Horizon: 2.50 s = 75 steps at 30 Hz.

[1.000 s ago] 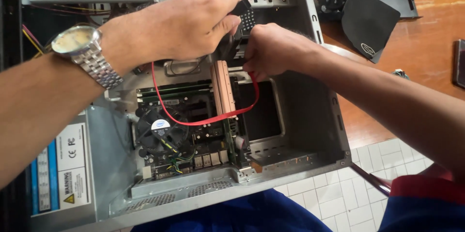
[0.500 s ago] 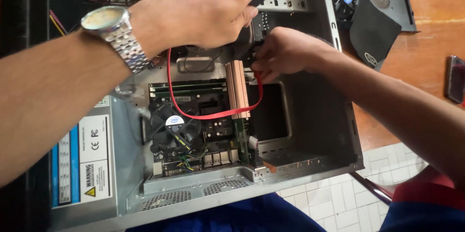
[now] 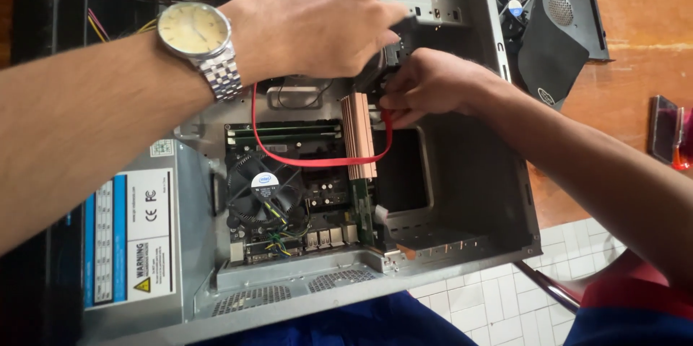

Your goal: Installing a graphics or expansion card into a desktop computer motherboard, including removing slot covers and connecting internal power and data cables.

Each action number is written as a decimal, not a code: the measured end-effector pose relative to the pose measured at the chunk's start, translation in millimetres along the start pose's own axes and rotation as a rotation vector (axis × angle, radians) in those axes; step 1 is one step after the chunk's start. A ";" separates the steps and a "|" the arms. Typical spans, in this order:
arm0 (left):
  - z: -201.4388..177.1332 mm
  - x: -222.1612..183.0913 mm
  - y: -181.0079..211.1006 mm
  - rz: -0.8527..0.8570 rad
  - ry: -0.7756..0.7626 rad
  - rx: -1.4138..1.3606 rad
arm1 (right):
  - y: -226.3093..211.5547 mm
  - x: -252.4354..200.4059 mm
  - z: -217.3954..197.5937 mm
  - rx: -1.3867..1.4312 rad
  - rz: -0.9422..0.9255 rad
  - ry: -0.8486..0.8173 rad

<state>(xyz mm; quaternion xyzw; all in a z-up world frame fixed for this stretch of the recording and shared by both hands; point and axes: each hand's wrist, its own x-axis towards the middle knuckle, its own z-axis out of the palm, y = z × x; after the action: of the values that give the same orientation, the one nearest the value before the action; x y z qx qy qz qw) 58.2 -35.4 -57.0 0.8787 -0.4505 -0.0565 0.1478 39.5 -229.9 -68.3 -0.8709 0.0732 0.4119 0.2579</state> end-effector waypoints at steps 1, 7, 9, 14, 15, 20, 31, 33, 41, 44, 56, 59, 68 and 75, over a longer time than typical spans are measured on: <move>-0.5 0.9 -0.9 -0.001 0.003 -0.003 | -4.8 -3.2 -0.2 -0.004 0.002 -0.001; 13.0 9.0 -12.1 0.171 0.018 0.119 | -12.0 -4.7 1.1 -0.062 0.071 0.014; 14.4 9.8 -14.6 0.166 0.000 0.134 | -10.6 -1.2 1.1 -0.029 0.076 0.009; 11.9 11.2 -12.6 0.098 -0.074 0.101 | -16.6 -6.6 1.7 -0.061 0.077 -0.001; 10.9 11.3 -11.9 0.067 -0.101 0.079 | -15.7 -5.8 1.9 -0.033 0.082 -0.006; 15.3 12.4 -15.0 0.090 -0.093 0.090 | -11.1 -2.0 0.6 -0.050 0.082 -0.006; 25.6 19.9 -24.7 0.350 -0.058 0.413 | -17.6 -5.8 2.8 -0.009 0.089 -0.007; 22.5 19.7 -22.8 0.302 -0.087 0.307 | -16.4 -4.9 2.5 -0.063 0.085 0.009; 16.3 17.2 -17.8 0.122 -0.118 0.091 | -21.8 -7.4 4.9 -0.004 0.061 0.001; 12.5 15.1 -14.3 0.038 -0.155 0.025 | -28.5 -12.1 6.3 -0.056 0.112 0.026; 3.5 8.5 -7.9 -0.067 -0.186 -0.029 | -22.5 -11.8 7.0 0.050 0.125 -0.014; -4.0 5.1 -2.9 -0.130 -0.216 -0.069 | -23.5 -12.3 7.7 0.026 0.101 0.000; -6.9 5.3 0.6 -0.125 -0.249 -0.104 | -17.0 -11.1 11.0 -0.052 0.098 0.092; -2.1 7.5 -2.8 -0.092 -0.231 -0.085 | -8.9 -4.3 13.2 -0.003 0.073 0.094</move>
<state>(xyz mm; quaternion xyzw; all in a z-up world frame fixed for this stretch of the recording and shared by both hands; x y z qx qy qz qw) 65.3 -39.5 -55.6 0.8791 -0.4207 -0.1830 0.1291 30.7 -215.9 -68.5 -0.8864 0.1164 0.3799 0.2375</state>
